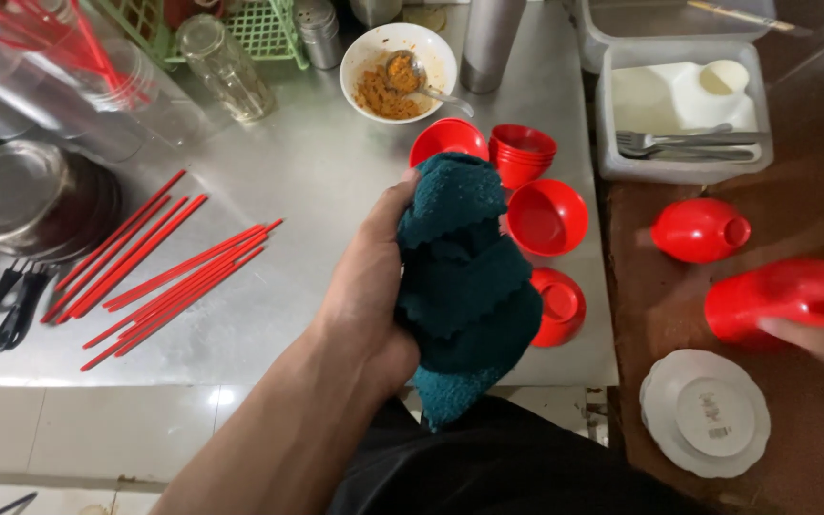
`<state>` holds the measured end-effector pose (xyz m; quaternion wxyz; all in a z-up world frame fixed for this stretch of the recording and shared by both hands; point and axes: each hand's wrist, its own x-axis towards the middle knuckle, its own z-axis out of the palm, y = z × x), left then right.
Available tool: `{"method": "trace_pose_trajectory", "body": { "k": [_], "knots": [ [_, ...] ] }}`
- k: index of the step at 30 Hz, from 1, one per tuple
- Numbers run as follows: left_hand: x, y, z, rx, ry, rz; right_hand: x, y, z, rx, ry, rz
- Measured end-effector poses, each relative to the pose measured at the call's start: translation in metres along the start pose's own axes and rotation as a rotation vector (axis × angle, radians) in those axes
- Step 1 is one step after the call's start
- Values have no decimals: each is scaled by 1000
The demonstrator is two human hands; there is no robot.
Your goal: Wiping and drying small red bowls using a cloth on a counter.
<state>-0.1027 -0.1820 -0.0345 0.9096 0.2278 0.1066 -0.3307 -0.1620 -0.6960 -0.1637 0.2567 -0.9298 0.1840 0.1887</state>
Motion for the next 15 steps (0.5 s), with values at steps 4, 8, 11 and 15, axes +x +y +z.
{"method": "trace_pose_trajectory", "body": {
  "k": [4, 8, 11, 15],
  "knots": [
    [0, -2, 12, 76, 250, -62, -46, -180, 45, -54, -39, 61],
    [1, -16, 17, 50, 366, -138, -41, -224, 79, 516, -480, 270],
    [-1, -27, 10, 12, 327, -99, -10, -215, 110, 383, -422, 72],
    [-3, -43, -24, -195, 134, -89, 10, -203, 131, -25, -155, 14]
  ]
}}
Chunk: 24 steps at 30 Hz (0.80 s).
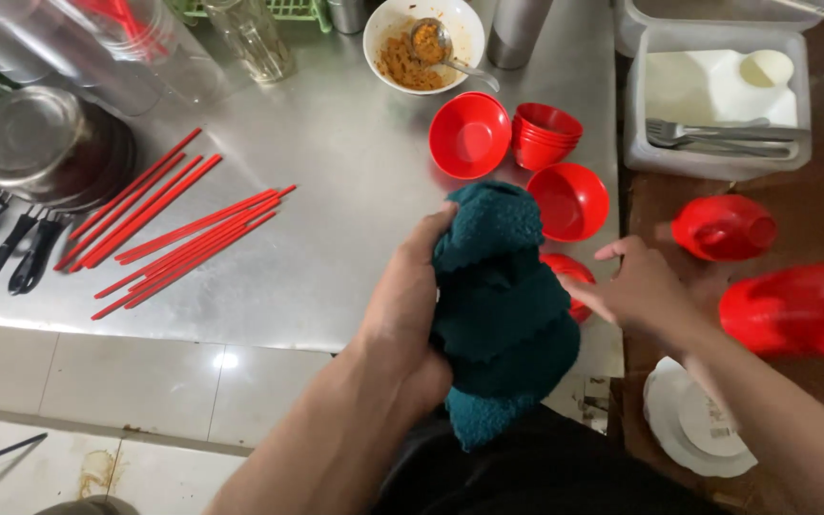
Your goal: Wiping and drying small red bowls using a cloth on a counter.
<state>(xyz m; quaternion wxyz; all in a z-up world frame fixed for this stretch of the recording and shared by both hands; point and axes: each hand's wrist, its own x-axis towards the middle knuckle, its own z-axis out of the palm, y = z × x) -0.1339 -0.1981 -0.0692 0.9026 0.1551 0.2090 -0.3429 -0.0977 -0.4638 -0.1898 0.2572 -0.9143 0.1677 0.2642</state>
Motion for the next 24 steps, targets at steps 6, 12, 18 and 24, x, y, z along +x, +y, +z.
{"method": "trace_pose_trajectory", "body": {
  "k": [6, 12, 18, 24],
  "knots": [
    [-22, 1, 30, 89, 332, -7, -9, -3, 30, -271, 44, -95],
    [-22, 4, 28, 80, 292, 54, 7, 9, 34, -172, 33, -104],
    [-12, 14, 9, 90, 191, 77, -2, -8, 2, 136, -8, -4],
    [-4, 23, 16, 177, 250, 215, -50, -47, -46, 793, -331, -4]
  ]
}}
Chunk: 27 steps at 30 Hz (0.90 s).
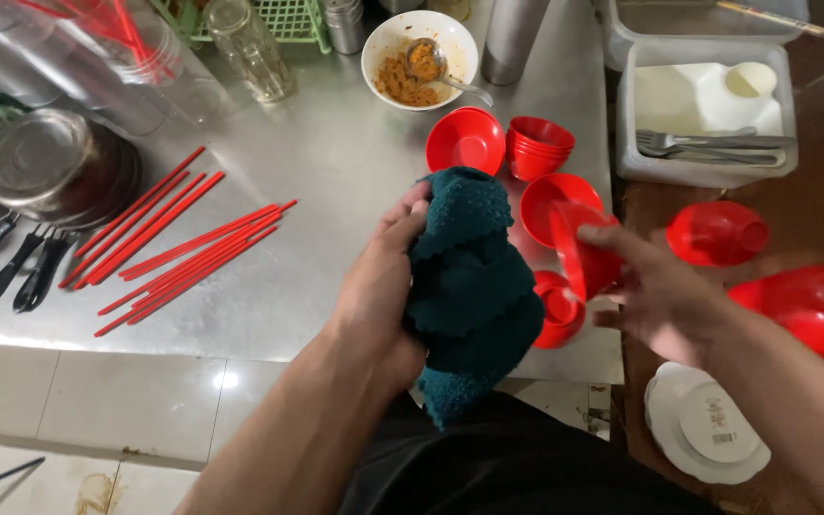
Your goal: Wiping and drying small red bowls using a cloth on a counter.
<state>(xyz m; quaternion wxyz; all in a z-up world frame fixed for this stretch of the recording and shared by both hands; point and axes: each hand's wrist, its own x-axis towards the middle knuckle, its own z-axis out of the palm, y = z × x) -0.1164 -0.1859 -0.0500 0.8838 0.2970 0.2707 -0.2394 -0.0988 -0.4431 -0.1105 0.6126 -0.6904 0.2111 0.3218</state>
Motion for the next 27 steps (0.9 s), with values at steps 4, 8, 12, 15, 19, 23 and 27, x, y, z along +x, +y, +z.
{"method": "trace_pose_trajectory", "body": {
  "k": [4, 8, 12, 15, 19, 23, 27],
  "knots": [
    [11, 5, -1, 86, -40, 73, -29, -45, 18, 444, -240, -120],
    [8, 20, 13, 131, -87, -81, -11, -61, 44, 416, -264, -341],
    [7, 36, 21, 224, -49, -40, -5, -74, 82, -450, 106, -783],
    [12, 40, 4, 225, -163, 55, -10, -78, 100, -481, 20, -898],
    [8, 46, -24, 184, -56, 113, -8, -73, 104, -12, -115, -627],
    [-4, 60, -29, 152, 12, 18, 10, -60, 124, 7, -89, -435],
    [11, 68, -53, 407, -2, 226, -18, -86, 171, 314, -290, -471]
  ]
}}
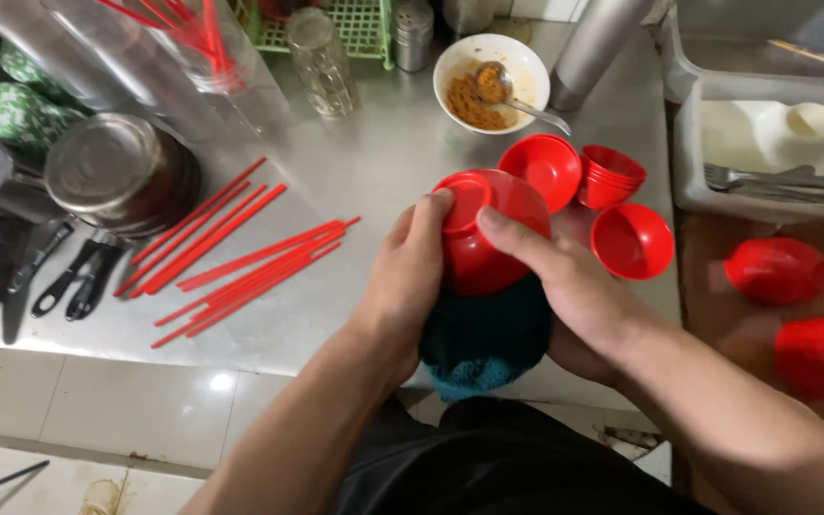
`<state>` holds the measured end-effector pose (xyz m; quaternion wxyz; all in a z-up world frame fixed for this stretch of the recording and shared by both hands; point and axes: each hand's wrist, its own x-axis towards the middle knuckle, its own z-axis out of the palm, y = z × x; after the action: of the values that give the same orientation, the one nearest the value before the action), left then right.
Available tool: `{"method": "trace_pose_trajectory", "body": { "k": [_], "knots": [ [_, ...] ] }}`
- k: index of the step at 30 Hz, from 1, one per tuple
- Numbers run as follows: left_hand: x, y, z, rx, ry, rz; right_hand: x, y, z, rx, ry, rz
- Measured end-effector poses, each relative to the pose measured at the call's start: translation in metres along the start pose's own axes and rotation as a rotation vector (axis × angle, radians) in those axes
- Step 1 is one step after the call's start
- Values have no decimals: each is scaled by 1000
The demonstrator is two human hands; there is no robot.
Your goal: Wiping and drying small red bowls using a cloth on a counter.
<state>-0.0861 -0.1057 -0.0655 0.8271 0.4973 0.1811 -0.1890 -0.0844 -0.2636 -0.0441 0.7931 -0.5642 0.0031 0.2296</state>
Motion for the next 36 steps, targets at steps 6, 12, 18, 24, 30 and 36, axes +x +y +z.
{"method": "trace_pose_trajectory", "body": {
  "k": [6, 12, 18, 24, 30, 36],
  "knots": [
    [15, 21, -38, 697, 252, 286, 30, -1, 33, -168, 187, 0],
    [19, 73, -55, 103, -90, 122, 44, -21, 81, -730, 166, -182],
    [6, 126, -82, -66, -374, -109, 54, -33, 102, -714, -33, -231],
    [11, 144, -99, -148, -390, -219, 71, -36, 137, -1388, -42, -832],
    [13, 163, -107, -42, -417, -92, 77, -39, 167, -1467, 150, -910],
    [39, 155, -111, 80, -244, 253, 95, -39, 179, -1274, 364, -470]
  ]
}}
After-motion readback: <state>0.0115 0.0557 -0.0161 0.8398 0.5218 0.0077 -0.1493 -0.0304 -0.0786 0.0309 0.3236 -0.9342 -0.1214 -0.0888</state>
